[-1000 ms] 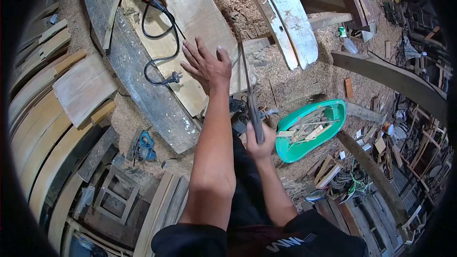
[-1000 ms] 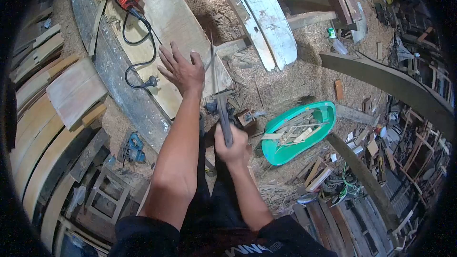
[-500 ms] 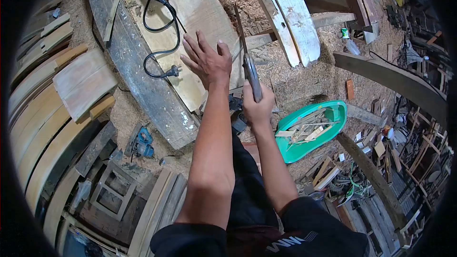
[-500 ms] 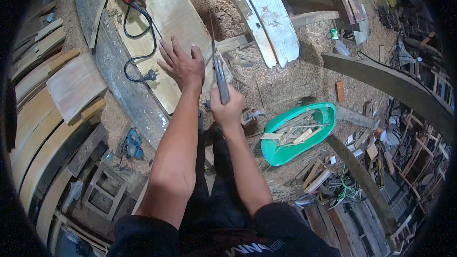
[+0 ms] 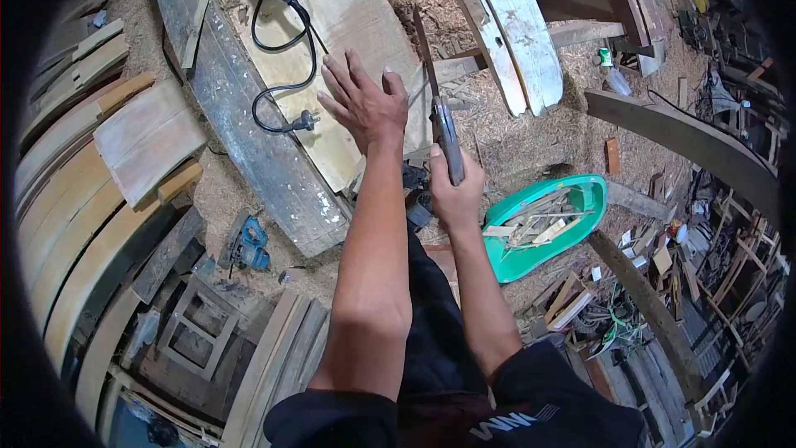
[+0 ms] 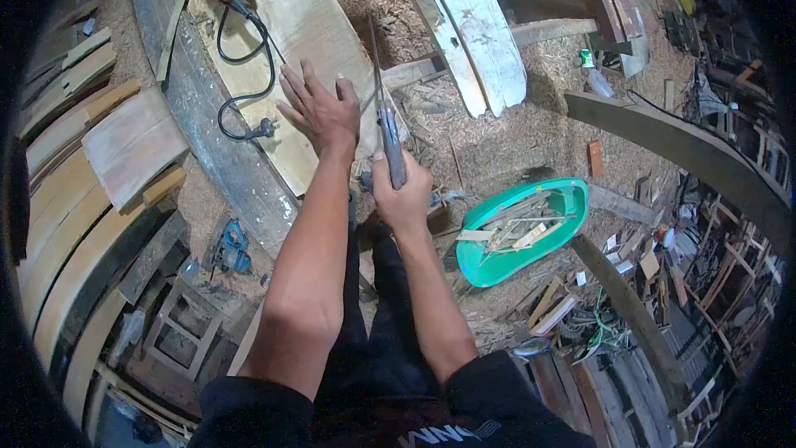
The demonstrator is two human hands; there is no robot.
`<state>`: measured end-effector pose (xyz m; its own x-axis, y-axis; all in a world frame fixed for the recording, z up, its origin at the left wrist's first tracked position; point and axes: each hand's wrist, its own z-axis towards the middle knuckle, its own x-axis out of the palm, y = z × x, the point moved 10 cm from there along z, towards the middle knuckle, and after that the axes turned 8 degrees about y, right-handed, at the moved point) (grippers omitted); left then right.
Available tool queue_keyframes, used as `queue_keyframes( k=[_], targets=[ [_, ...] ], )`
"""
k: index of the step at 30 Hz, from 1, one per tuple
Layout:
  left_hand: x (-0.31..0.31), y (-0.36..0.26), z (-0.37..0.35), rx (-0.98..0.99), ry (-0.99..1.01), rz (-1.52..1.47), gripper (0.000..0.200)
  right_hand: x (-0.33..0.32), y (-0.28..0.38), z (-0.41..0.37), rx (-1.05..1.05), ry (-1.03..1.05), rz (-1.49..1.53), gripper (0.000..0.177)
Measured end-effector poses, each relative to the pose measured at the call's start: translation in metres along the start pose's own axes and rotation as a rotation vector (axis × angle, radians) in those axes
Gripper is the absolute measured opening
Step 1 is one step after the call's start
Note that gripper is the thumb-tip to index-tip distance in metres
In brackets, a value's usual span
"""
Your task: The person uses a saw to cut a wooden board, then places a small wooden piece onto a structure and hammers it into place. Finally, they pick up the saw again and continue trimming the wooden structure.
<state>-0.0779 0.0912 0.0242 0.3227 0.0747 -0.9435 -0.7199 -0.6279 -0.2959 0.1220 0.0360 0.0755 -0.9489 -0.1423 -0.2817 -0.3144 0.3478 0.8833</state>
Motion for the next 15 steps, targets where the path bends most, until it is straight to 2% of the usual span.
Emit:
queue_keyframes(
  k=[3,6,7,9,11,15],
  targets=[
    [-0.002,-0.005,0.006,0.011,-0.008,0.007,0.072,0.003,0.017,0.009,-0.052,-0.03,-0.048,0.029],
    [0.0,-0.003,0.004,0.006,-0.006,0.025,0.071,0.006,0.012,0.022,-0.02,-0.044,-0.072,0.029],
    [-0.001,-0.003,0.002,0.007,-0.005,0.03,0.071,0.007,0.007,0.031,0.002,-0.071,-0.008,0.029],
    [-0.003,-0.004,0.007,0.01,-0.017,0.036,0.07,-0.001,0.024,0.034,-0.083,-0.098,0.046,0.029],
    [-0.003,-0.004,0.005,0.013,-0.008,0.045,0.07,-0.011,0.019,0.028,-0.087,-0.07,0.098,0.027],
    [-0.002,-0.004,0.006,0.015,-0.022,0.028,0.07,-0.02,0.02,-0.012,-0.073,-0.039,-0.046,0.028]
  ],
)
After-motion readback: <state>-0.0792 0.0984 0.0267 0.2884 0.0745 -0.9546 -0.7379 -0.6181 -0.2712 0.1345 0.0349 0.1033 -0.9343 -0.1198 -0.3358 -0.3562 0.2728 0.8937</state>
